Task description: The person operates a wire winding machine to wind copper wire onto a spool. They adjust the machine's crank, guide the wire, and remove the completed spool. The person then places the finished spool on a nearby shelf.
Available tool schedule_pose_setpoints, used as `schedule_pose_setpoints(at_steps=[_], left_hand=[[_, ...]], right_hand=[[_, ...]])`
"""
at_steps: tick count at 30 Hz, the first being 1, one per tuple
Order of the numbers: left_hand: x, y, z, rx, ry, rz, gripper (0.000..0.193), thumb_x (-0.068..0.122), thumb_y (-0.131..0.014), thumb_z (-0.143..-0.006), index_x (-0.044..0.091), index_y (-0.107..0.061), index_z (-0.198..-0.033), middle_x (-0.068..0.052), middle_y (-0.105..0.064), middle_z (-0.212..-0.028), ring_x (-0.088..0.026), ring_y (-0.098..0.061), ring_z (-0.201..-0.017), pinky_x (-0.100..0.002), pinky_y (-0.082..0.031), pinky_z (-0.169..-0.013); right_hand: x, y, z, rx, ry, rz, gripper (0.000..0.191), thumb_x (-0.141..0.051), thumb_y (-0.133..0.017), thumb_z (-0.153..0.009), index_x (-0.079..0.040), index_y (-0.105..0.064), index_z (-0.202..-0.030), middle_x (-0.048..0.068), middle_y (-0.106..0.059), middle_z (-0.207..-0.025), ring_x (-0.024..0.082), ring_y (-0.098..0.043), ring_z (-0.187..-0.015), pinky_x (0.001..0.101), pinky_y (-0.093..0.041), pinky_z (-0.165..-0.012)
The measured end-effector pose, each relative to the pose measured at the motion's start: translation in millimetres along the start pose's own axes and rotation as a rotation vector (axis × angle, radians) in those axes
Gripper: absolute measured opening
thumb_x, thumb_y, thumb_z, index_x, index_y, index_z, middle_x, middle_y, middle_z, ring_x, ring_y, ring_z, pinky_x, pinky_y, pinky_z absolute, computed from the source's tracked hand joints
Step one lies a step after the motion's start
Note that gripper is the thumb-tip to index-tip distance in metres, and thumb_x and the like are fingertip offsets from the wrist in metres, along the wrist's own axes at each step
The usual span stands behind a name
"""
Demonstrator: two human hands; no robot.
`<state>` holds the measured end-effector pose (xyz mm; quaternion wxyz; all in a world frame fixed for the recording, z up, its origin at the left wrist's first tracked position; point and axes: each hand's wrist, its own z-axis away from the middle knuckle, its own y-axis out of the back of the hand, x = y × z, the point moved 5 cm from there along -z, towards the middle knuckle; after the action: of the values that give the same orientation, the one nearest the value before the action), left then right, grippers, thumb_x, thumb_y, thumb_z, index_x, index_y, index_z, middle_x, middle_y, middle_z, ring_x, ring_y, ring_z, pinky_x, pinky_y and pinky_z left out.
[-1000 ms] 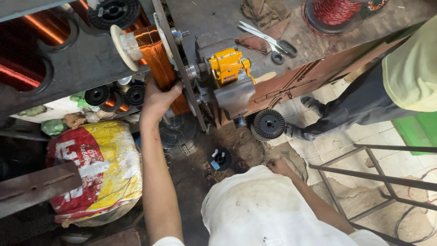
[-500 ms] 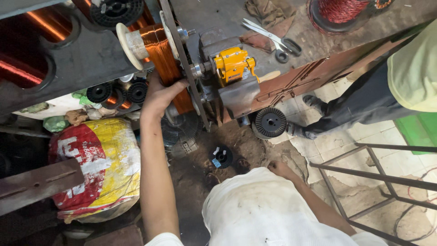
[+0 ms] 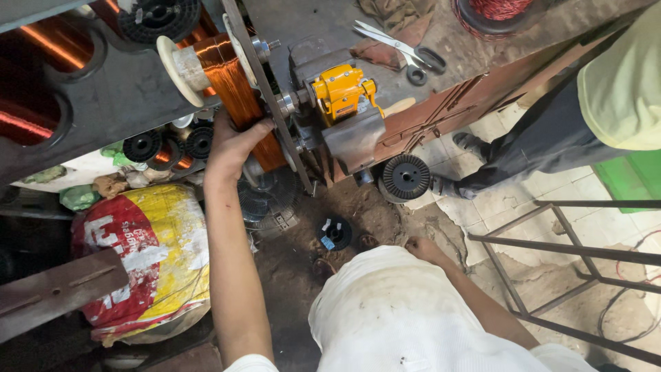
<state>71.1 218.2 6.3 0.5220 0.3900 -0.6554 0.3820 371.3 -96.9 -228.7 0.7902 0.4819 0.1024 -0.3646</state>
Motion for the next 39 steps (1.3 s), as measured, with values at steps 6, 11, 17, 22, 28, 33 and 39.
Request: schedule_pose_setpoints(at_steps=[6, 11, 17, 22, 28, 33, 39], left_hand=[[2.7, -1.1, 2.1, -0.005, -0.004, 0.017, 0.057, 0.009, -0.083, -0.087, 0.001, -0.055, -0.136, -0.008, -0.068, -0.125, -0.018, -0.067, -0.115, -0.033, -0.054, -0.103], [-2.5, 0.8, 0.2, -0.034, -0.024, 0.054, 0.055, 0.007, -0.082, -0.088, 0.001, -0.056, -0.136, -0.008, -0.068, -0.123, -0.018, -0.067, -0.113, -0.033, -0.054, -0.101], [-7.2, 0.2, -2.9, 0.013, 0.038, 0.019, 0.054, 0.006, -0.080, -0.086, 0.003, -0.055, -0.134, -0.007, -0.068, -0.121, -0.018, -0.067, -0.110, -0.033, -0.054, -0.097], [-4.0, -7.8, -3.7, 0.015, 0.021, 0.012, 0.054, 0.006, -0.081, -0.087, 0.003, -0.056, -0.134, -0.006, -0.068, -0.123, -0.018, -0.067, -0.113, -0.033, -0.053, -0.100], [-4.2, -16.8, -4.1, -0.002, 0.015, 0.011, 0.053, 0.005, -0.082, -0.086, 0.002, -0.057, -0.133, -0.007, -0.069, -0.121, -0.018, -0.067, -0.112, -0.034, -0.053, -0.100], [-7.6, -21.0, -9.2, 0.001, -0.011, 0.043, 0.056, 0.004, -0.081, -0.086, 0.002, -0.056, -0.136, -0.007, -0.068, -0.126, -0.019, -0.066, -0.116, -0.034, -0.052, -0.105], [-9.7, -23.0, -11.8, -0.005, -0.032, 0.037, 0.056, 0.002, -0.079, -0.088, 0.001, -0.054, -0.138, -0.007, -0.067, -0.127, -0.019, -0.065, -0.118, -0.034, -0.051, -0.106]], right_hand=[[-1.8, 0.6, 1.3, 0.010, 0.023, -0.002, 0.037, -0.035, -0.062, -0.088, -0.010, -0.075, -0.112, 0.018, -0.077, -0.105, 0.035, -0.074, -0.098, 0.0438, -0.057, -0.088], [2.0, -0.7, 3.0, 0.010, 0.052, -0.063, 0.037, -0.036, -0.062, -0.088, -0.009, -0.075, -0.110, 0.018, -0.077, -0.105, 0.034, -0.074, -0.098, 0.0429, -0.057, -0.088], [-3.8, 33.9, -12.4, 0.228, -0.019, 0.008, 0.038, -0.039, -0.063, -0.090, -0.012, -0.076, -0.113, 0.019, -0.076, -0.095, 0.037, -0.073, -0.087, 0.0455, -0.055, -0.076], [-52.5, 141.9, -33.6, 0.859, 0.343, -0.410, 0.026, -0.021, -0.059, -0.104, -0.002, -0.068, -0.119, 0.017, -0.073, -0.103, 0.026, -0.070, -0.094, 0.0372, -0.054, -0.087], [-143.2, 222.6, -64.5, 0.845, 0.777, 0.243, 0.040, -0.018, -0.069, -0.099, -0.007, -0.064, -0.137, 0.013, -0.058, -0.145, 0.041, -0.049, -0.138, 0.0492, -0.044, -0.110], [-160.8, 242.8, -123.0, 0.774, 0.779, 0.315, 0.039, -0.011, -0.070, -0.091, -0.015, -0.068, -0.130, 0.007, -0.062, -0.143, 0.040, -0.049, -0.139, 0.0466, -0.047, -0.109], [-165.0, 263.1, -160.3, 0.752, 0.860, 0.215, 0.047, -0.006, -0.067, -0.091, -0.017, -0.070, -0.136, 0.010, -0.064, -0.138, 0.041, -0.049, -0.134, 0.0467, -0.046, -0.107]])
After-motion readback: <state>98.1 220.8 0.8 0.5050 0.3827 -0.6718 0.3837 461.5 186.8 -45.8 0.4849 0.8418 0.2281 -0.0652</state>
